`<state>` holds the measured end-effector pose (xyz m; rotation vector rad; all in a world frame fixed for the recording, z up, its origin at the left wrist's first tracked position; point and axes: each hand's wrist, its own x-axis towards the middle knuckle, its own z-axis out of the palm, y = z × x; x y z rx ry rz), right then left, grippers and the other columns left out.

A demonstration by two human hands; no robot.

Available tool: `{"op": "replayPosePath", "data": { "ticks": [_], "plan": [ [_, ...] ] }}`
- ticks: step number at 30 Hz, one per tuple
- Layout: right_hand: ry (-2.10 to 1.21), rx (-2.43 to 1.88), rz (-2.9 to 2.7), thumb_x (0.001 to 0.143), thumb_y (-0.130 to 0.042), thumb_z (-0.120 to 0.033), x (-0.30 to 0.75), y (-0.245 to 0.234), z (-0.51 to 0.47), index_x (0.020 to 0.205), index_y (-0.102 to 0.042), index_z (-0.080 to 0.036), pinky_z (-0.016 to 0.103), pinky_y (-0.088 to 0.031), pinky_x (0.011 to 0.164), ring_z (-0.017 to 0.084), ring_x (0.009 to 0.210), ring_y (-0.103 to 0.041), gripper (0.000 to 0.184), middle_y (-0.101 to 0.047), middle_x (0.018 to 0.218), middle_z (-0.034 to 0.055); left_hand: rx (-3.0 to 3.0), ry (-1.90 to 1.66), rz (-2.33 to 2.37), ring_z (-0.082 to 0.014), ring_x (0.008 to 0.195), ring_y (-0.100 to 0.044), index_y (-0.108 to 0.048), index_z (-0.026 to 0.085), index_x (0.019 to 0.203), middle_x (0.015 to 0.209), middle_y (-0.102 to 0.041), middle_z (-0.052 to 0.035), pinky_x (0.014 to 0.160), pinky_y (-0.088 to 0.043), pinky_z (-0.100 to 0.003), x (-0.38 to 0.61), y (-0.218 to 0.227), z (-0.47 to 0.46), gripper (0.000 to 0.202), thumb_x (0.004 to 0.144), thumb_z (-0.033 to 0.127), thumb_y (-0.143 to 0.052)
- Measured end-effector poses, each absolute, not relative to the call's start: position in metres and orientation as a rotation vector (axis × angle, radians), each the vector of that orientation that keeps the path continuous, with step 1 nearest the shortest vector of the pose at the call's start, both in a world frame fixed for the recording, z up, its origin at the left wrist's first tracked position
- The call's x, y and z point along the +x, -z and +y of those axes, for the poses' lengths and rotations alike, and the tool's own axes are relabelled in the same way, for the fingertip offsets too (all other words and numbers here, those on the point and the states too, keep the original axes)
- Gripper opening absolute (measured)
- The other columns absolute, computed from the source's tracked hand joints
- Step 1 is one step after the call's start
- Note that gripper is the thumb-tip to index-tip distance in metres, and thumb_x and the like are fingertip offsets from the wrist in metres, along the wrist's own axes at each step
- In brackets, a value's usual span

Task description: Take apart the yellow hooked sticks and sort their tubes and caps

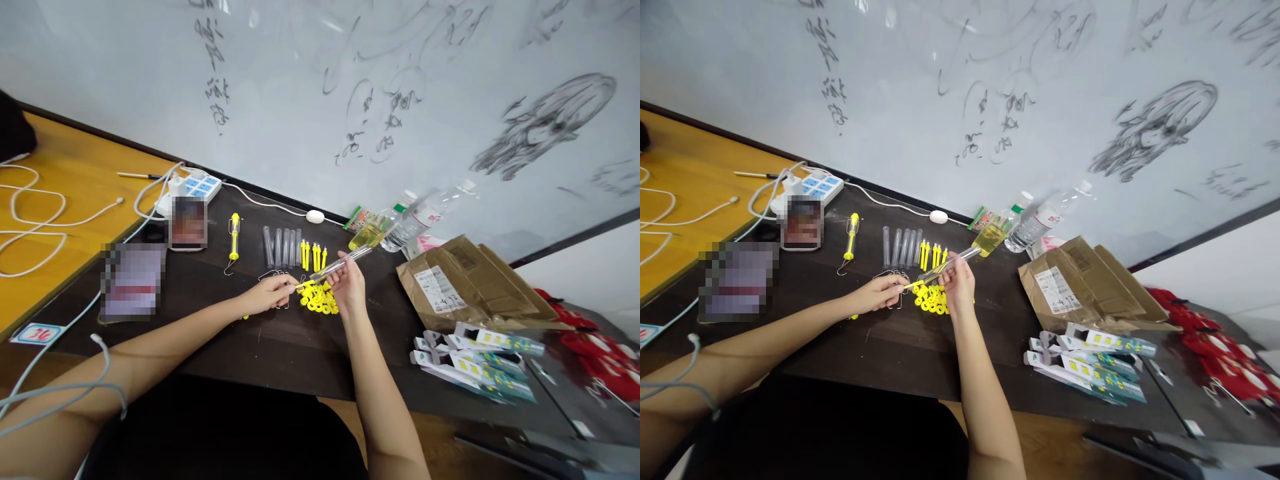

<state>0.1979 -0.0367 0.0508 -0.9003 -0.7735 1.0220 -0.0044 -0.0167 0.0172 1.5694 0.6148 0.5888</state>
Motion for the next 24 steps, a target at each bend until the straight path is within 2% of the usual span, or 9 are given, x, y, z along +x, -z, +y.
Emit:
{"op": "replayPosePath", "data": {
  "ticks": [6, 9, 14, 17, 21, 24],
  "plan": [
    [-1.02, -0.875, -0.801, 0.075, -0.06, -0.041, 0.21, -0.053, -0.035, 0.104, -0.065, -0.021, 0.02, -0.038, 0.048, 0.006, 0.053, -0.041, 0.035, -0.05, 0.075, -0.0028, 1.329, -0.866, 0.69, -0.0022, 0.034, -0.026, -0.051, 0.017, 0.099, 0.049, -0.038, 0.0098, 0.033, -0.018, -0.013, -0.007, -0.025, -0.014, 0.02, 0.089, 0.035, -0.046],
    [-1.073, -0.871, -0.861, 0.077, -0.056, -0.039, 0.206, -0.052, -0.035, 0.109, -0.064, -0.021, 0.02, -0.039, 0.05, 0.007, 0.056, -0.043, 0.038, -0.051, 0.077, -0.0019, 1.148, -1.051, 0.702, -0.0013, 0.033, -0.024, -0.048, 0.02, 0.101, 0.051, -0.038, 0.0103, 0.033, -0.014, -0.013, -0.008, -0.029, -0.014, 0.019, 0.089, 0.035, -0.048],
    [-1.112, -0.914, -0.902, 0.077, -0.059, -0.041, 0.198, -0.049, -0.037, 0.115, -0.06, -0.02, 0.021, -0.039, 0.049, 0.009, 0.057, -0.045, 0.044, -0.053, 0.075, -0.0013, 0.999, -1.193, 0.689, -0.0011, 0.032, -0.028, -0.047, 0.021, 0.101, 0.055, -0.044, 0.0093, 0.031, -0.017, -0.012, -0.011, -0.03, -0.008, 0.02, 0.087, 0.035, -0.052],
    [-1.067, -1.029, -0.943, 0.077, -0.059, -0.042, 0.193, -0.045, -0.033, 0.122, -0.053, -0.021, 0.022, -0.041, 0.051, 0.01, 0.058, -0.048, 0.05, -0.055, 0.075, -0.0012, 0.99, -1.362, 0.685, -0.0016, 0.032, -0.03, -0.046, 0.022, 0.101, 0.055, -0.048, 0.009, 0.03, -0.017, -0.012, -0.021, -0.035, 0.003, 0.02, 0.087, 0.035, -0.052],
    [-0.959, -1.282, -1.282, 0.083, -0.051, -0.04, 0.168, -0.046, -0.01, 0.134, -0.035, -0.022, 0.023, -0.04, 0.049, 0.011, 0.053, -0.048, 0.057, -0.059, 0.076, -0.001, 1.045, -1.641, 0.717, -0.0029, 0.03, -0.032, -0.043, 0.023, 0.097, 0.052, -0.05, 0.0094, 0.029, -0.019, -0.012, -0.04, -0.045, 0.019, 0.02, 0.089, 0.04, -0.049],
    [-0.648, -1.43, -1.734, 0.088, -0.043, -0.035, 0.132, -0.055, 0.018, 0.138, -0.028, -0.021, 0.028, -0.046, 0.062, 0.015, 0.061, -0.055, 0.054, -0.06, 0.077, 0.0004, 1.094, -1.646, 0.711, -0.0035, 0.028, -0.032, -0.042, 0.022, 0.092, 0.049, -0.05, 0.0098, 0.028, -0.019, -0.012, -0.047, -0.048, 0.023, 0.023, 0.089, 0.044, -0.048]
  ]
}}
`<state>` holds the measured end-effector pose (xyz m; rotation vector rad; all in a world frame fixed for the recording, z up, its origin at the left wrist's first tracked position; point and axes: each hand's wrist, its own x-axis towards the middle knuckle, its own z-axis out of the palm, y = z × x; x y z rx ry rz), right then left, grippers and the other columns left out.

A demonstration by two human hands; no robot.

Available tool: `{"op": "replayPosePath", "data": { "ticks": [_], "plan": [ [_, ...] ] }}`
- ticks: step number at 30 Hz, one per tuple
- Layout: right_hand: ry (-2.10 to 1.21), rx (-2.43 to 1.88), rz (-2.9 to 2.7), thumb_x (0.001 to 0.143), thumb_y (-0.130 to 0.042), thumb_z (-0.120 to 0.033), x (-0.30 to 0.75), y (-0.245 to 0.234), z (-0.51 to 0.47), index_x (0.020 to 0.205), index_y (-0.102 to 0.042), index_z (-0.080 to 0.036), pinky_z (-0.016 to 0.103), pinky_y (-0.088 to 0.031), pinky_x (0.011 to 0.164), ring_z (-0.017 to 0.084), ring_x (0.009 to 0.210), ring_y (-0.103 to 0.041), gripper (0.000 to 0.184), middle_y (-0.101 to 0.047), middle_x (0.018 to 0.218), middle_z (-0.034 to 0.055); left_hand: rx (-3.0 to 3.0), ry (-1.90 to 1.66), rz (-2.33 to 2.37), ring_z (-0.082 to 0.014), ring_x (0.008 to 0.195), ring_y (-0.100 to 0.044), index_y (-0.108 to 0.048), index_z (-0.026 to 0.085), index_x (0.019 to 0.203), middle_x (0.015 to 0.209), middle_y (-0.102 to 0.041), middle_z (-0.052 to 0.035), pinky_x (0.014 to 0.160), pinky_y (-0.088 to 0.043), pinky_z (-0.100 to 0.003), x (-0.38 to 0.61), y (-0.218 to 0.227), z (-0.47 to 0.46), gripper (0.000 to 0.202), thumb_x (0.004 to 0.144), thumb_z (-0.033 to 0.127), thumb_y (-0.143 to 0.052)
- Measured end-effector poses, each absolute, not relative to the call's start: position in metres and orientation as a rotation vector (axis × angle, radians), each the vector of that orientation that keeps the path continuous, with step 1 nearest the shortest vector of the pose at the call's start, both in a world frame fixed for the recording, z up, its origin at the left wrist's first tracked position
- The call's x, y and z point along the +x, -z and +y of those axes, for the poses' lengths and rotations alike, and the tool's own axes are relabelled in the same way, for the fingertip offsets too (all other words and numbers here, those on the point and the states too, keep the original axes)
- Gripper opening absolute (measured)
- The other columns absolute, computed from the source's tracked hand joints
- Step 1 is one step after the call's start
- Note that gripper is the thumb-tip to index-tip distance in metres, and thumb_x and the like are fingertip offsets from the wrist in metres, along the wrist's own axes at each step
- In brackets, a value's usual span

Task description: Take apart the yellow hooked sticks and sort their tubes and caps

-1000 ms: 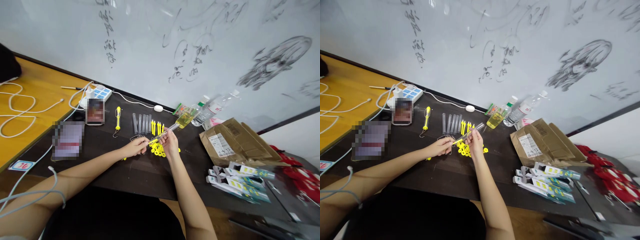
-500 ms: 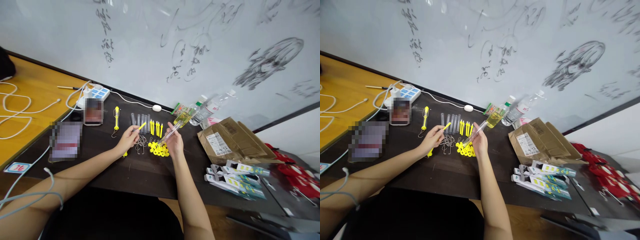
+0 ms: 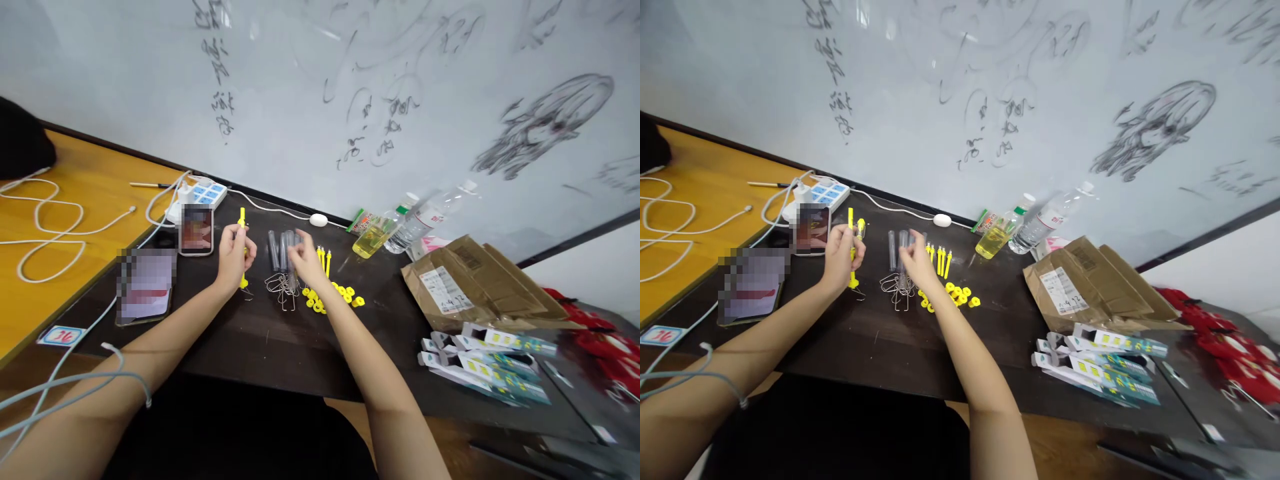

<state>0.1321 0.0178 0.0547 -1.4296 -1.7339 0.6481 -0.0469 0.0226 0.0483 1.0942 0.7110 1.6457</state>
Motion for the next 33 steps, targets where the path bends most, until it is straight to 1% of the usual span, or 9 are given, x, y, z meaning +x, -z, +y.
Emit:
{"op": "replayPosePath", "data": {
  "ticks": [4, 7, 12, 17, 21, 25, 28, 30, 33],
  "plan": [
    [-0.137, -1.727, -2.186, 0.089, -0.042, -0.028, 0.082, -0.062, 0.055, 0.131, -0.035, -0.019, 0.035, -0.046, 0.077, 0.023, 0.088, -0.062, 0.044, -0.065, 0.101, 0.0092, 1.109, -1.468, 0.651, -0.0043, 0.028, -0.037, -0.043, 0.021, 0.088, 0.049, -0.051, 0.0092, 0.028, -0.024, -0.012, -0.045, -0.048, 0.018, 0.03, 0.087, 0.05, -0.048],
    [0.031, -1.868, -2.363, 0.094, -0.035, -0.027, 0.06, -0.056, 0.073, 0.123, -0.043, -0.018, 0.033, -0.046, 0.08, 0.025, 0.101, -0.06, 0.032, -0.064, 0.109, 0.0128, 1.091, -1.386, 0.6, -0.0043, 0.029, -0.039, -0.043, 0.02, 0.087, 0.052, -0.053, 0.0085, 0.028, -0.025, -0.013, -0.043, -0.048, 0.016, 0.033, 0.084, 0.052, -0.052],
    [0.053, -1.947, -2.422, 0.095, -0.032, -0.029, 0.055, -0.042, 0.083, 0.116, -0.052, -0.016, 0.032, -0.047, 0.08, 0.026, 0.105, -0.058, 0.031, -0.064, 0.111, 0.0141, 1.083, -1.341, 0.59, -0.003, 0.029, -0.038, -0.046, 0.019, 0.09, 0.057, -0.054, 0.0076, 0.027, -0.023, -0.013, -0.04, -0.046, 0.016, 0.034, 0.08, 0.049, -0.058],
    [0.062, -1.92, -2.368, 0.095, -0.032, -0.027, 0.064, -0.043, 0.082, 0.114, -0.054, -0.016, 0.033, -0.046, 0.08, 0.026, 0.102, -0.058, 0.031, -0.062, 0.112, 0.0141, 1.104, -1.286, 0.594, -0.0031, 0.03, -0.04, -0.049, 0.019, 0.095, 0.058, -0.054, 0.0063, 0.027, -0.023, -0.012, -0.039, -0.044, 0.014, 0.033, 0.082, 0.048, -0.057],
    [-0.033, -1.741, -2.2, 0.092, -0.039, -0.031, 0.088, -0.049, 0.065, 0.112, -0.055, -0.017, 0.034, -0.044, 0.079, 0.025, 0.096, -0.057, 0.029, -0.062, 0.105, 0.0122, 1.13, -1.175, 0.594, -0.0017, 0.027, -0.028, -0.05, 0.019, 0.098, 0.05, -0.048, 0.0083, 0.028, -0.017, -0.011, -0.039, -0.045, 0.012, 0.034, 0.083, 0.049, -0.055],
    [-0.163, -1.472, -1.913, 0.089, -0.032, -0.019, 0.125, -0.053, 0.022, 0.123, -0.049, -0.018, 0.034, -0.044, 0.081, 0.02, 0.093, -0.055, 0.038, -0.057, 0.106, 0.0093, 1.191, -0.973, 0.601, -0.0015, 0.03, -0.021, -0.052, 0.018, 0.089, 0.045, -0.037, 0.0103, 0.031, -0.011, -0.012, -0.037, -0.043, 0.008, 0.034, 0.084, 0.052, -0.053],
    [-0.129, -1.245, -1.904, 0.086, -0.035, -0.015, 0.146, -0.055, -0.021, 0.131, -0.042, -0.022, 0.037, -0.042, 0.089, 0.021, 0.108, -0.049, 0.046, -0.048, 0.121, 0.0106, 1.35, -0.789, 0.588, -0.0026, 0.032, -0.024, -0.052, 0.017, 0.083, 0.045, -0.037, 0.0092, 0.032, -0.014, -0.013, -0.033, -0.04, 0.002, 0.034, 0.085, 0.051, -0.051],
    [-0.091, -1.151, -2.063, 0.086, -0.044, -0.021, 0.153, -0.054, -0.045, 0.128, -0.046, -0.023, 0.04, -0.037, 0.095, 0.024, 0.116, -0.043, 0.042, -0.048, 0.125, 0.01, 1.482, -0.71, 0.551, -0.0031, 0.034, -0.027, -0.05, 0.017, 0.078, 0.046, -0.039, 0.0081, 0.033, -0.018, -0.014, -0.03, -0.037, -0.003, 0.034, 0.085, 0.05, -0.052],
    [-0.057, -1.198, -2.213, 0.088, -0.046, -0.025, 0.154, -0.048, -0.064, 0.112, -0.055, -0.02, 0.04, -0.039, 0.089, 0.024, 0.103, -0.049, 0.025, -0.058, 0.107, 0.0097, 1.579, -0.671, 0.521, -0.0036, 0.037, -0.029, -0.045, 0.017, 0.073, 0.047, -0.041, 0.0071, 0.035, -0.021, -0.014, -0.026, -0.033, -0.009, 0.036, 0.087, 0.05, -0.049]
  ]
}}
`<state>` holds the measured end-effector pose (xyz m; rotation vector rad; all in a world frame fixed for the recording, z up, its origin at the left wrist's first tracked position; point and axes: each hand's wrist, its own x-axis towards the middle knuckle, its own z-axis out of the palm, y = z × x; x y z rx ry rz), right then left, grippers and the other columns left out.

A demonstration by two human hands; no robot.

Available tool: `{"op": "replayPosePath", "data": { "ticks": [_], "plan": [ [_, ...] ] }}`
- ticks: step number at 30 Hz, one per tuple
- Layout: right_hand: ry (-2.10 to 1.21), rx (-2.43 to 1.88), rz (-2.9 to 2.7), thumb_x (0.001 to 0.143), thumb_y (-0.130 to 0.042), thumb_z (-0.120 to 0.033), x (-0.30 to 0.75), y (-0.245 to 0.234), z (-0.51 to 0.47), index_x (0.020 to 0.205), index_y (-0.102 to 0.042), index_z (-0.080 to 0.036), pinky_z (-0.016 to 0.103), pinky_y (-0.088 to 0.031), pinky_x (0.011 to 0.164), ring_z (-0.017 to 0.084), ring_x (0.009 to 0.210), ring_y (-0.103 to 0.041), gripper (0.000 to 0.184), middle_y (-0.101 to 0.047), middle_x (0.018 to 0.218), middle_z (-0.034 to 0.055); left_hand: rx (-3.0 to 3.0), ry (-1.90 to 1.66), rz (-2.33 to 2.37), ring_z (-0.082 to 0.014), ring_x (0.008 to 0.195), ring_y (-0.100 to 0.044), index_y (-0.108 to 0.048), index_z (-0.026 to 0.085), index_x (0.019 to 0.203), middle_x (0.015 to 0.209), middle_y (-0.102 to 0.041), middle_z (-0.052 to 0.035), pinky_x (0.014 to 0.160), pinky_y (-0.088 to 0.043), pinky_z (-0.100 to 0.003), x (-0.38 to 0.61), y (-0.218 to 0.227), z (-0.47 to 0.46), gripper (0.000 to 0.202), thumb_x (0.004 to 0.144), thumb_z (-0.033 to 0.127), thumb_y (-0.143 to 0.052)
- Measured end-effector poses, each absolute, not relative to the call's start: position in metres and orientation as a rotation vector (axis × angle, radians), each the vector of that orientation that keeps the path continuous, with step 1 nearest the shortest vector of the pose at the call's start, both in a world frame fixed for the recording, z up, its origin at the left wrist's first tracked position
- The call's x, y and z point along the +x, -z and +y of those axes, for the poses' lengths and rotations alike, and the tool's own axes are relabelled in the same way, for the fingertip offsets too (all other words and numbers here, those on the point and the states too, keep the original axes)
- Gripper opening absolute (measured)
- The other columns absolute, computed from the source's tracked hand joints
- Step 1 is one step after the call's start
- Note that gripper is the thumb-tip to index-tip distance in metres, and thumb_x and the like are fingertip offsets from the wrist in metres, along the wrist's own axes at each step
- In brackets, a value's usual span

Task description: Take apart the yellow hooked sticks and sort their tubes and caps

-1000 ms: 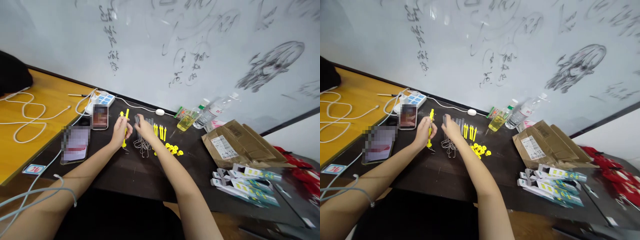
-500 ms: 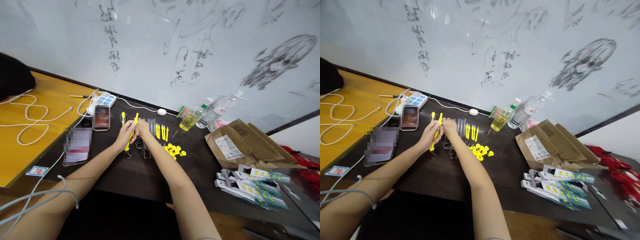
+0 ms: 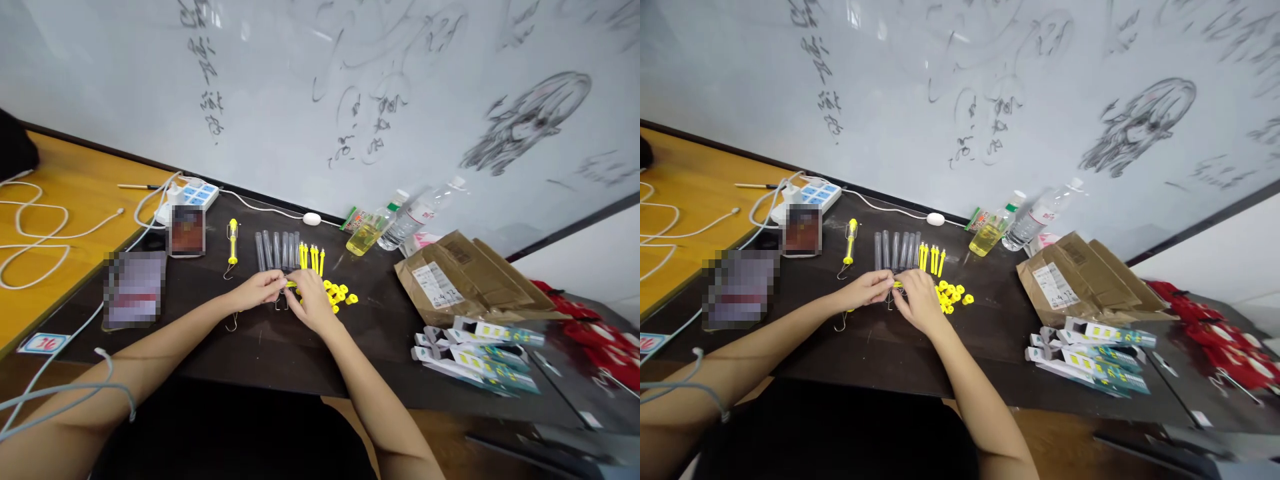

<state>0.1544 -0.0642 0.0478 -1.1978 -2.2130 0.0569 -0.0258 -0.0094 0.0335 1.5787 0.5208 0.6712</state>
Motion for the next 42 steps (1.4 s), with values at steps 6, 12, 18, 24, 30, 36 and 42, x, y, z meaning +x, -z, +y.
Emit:
{"op": "replayPosePath", "data": {
  "ticks": [6, 12, 18, 24, 30, 36, 42],
  "plan": [
    [-0.173, -1.258, -2.12, 0.094, -0.039, -0.028, 0.159, -0.034, -0.063, 0.092, -0.054, -0.019, 0.033, -0.041, 0.074, 0.02, 0.079, -0.052, 0.018, -0.058, 0.086, 0.0072, 1.534, -0.659, 0.563, -0.0049, 0.039, -0.026, -0.048, 0.018, 0.081, 0.049, -0.037, 0.0078, 0.037, -0.018, -0.015, -0.028, -0.034, -0.008, 0.029, 0.09, 0.045, -0.042],
    [-0.281, -1.245, -2.011, 0.094, -0.039, -0.029, 0.162, -0.035, -0.066, 0.097, -0.054, -0.021, 0.032, -0.042, 0.077, 0.019, 0.084, -0.056, 0.017, -0.061, 0.091, 0.0067, 1.712, -0.746, 0.516, -0.0076, 0.051, -0.038, -0.053, 0.017, 0.088, 0.057, -0.04, 0.0062, 0.05, -0.031, -0.019, -0.028, -0.037, -0.01, 0.019, 0.086, 0.036, -0.05],
    [-0.32, -1.263, -1.996, 0.094, -0.038, -0.031, 0.161, -0.035, -0.067, 0.098, -0.055, -0.021, 0.034, -0.042, 0.08, 0.02, 0.086, -0.057, 0.02, -0.062, 0.095, 0.0073, 2.055, -0.781, 0.608, -0.013, 0.071, -0.054, -0.06, 0.019, 0.093, 0.081, -0.06, -0.0009, 0.067, -0.039, -0.024, -0.031, -0.04, -0.01, 0.021, 0.089, 0.035, -0.047],
    [-0.536, -1.26, -1.839, 0.093, -0.042, -0.033, 0.161, -0.035, -0.068, 0.086, -0.052, -0.021, 0.028, -0.041, 0.071, 0.016, 0.076, -0.055, 0.017, -0.058, 0.082, 0.0018, 2.256, -0.763, 0.645, -0.0138, 0.065, -0.056, -0.06, 0.023, 0.101, 0.079, -0.063, -0.0005, 0.064, -0.037, -0.023, -0.034, -0.043, -0.01, 0.021, 0.09, 0.032, -0.045],
    [-0.269, -1.4, -2.014, 0.093, -0.034, -0.025, 0.15, -0.032, -0.07, 0.086, -0.05, -0.02, 0.032, -0.039, 0.071, 0.021, 0.078, -0.052, 0.018, -0.056, 0.081, 0.006, 2.273, -0.784, 0.705, -0.0154, 0.065, -0.056, -0.058, 0.021, 0.092, 0.076, -0.062, -0.0017, 0.063, -0.038, -0.023, -0.03, -0.04, -0.012, 0.02, 0.091, 0.034, -0.043],
    [-0.319, -1.478, -2.006, 0.095, -0.029, -0.027, 0.142, -0.029, -0.075, 0.085, -0.045, -0.022, 0.029, -0.038, 0.063, 0.019, 0.069, -0.055, 0.019, -0.058, 0.076, 0.0036, 2.235, -0.814, 0.68, -0.0158, 0.07, -0.057, -0.058, 0.021, 0.09, 0.08, -0.062, -0.0017, 0.067, -0.04, -0.024, -0.027, -0.032, -0.011, 0.019, 0.09, 0.033, -0.044],
    [-0.368, -1.569, -1.981, 0.092, -0.034, -0.027, 0.141, -0.033, -0.078, 0.082, -0.047, -0.022, 0.028, -0.035, 0.059, 0.019, 0.063, -0.053, 0.017, -0.055, 0.069, 0.0026, 2.367, -0.744, 0.658, -0.0164, 0.073, -0.059, -0.059, 0.022, 0.089, 0.082, -0.064, -0.0021, 0.067, -0.04, -0.023, -0.028, -0.033, -0.008, 0.015, 0.09, 0.031, -0.047]
  ]
}}
